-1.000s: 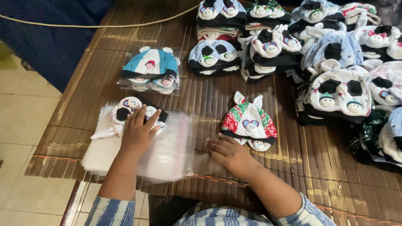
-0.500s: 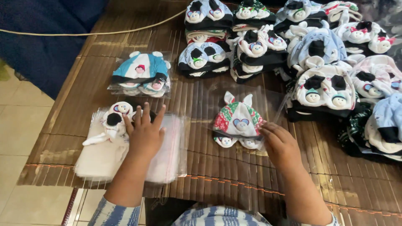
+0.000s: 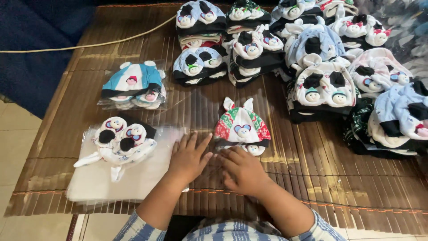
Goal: Packaging sets of baby hats and booties into clear plastic bags
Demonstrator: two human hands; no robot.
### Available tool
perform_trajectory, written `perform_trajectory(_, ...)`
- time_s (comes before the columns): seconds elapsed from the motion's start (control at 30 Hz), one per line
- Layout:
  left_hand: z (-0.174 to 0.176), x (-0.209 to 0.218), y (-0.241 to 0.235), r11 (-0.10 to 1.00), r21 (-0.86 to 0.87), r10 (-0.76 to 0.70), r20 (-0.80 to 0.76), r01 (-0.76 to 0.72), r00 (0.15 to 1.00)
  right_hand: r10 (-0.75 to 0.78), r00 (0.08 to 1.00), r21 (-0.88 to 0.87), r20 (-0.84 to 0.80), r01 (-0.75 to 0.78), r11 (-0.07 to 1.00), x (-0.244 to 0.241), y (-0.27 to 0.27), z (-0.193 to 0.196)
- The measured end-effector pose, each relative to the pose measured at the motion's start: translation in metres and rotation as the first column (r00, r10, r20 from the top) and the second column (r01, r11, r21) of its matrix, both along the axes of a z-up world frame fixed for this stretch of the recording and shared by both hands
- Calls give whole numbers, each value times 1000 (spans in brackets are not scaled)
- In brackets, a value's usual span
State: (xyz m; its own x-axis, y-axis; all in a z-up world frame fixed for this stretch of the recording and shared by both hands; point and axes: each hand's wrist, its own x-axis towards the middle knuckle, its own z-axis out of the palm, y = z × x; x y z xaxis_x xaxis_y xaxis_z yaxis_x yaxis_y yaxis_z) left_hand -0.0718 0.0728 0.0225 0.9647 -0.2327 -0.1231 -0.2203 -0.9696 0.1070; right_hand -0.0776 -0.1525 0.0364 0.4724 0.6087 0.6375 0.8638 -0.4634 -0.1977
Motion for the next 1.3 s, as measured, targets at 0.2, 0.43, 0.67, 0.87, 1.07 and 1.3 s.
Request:
perform_trajectory(0.2,-2,-1,13,998,60,8,-97,-3,995,-649,677,-128,-347,651,748,43,-53,-10)
perform_trajectory(0.43,19,4,21,993,117,21,-183,1,983,-655,284,-367,-700,643,672,93,-82,-59)
perform_trajectory(0.67,26,15,21,984,178,55,-263,-7,963,-611,195,-357,-768,662,659,101,-83,-88)
perform_trajectory(0.87,21,23,12,987,151,93,-205,-62,974,-522,222,-229,-824,712,664,103,-110,-93)
perform_trajectory(1.07,4,36,-26,997,-16,79,13,-79,997,-442,231,-122,-867,761,638,94,-124,-69)
perform_trajectory(1.3,-32,52,-98,945,-317,150,209,-78,966,-371,240,-42,-897,789,613,86,-124,-71)
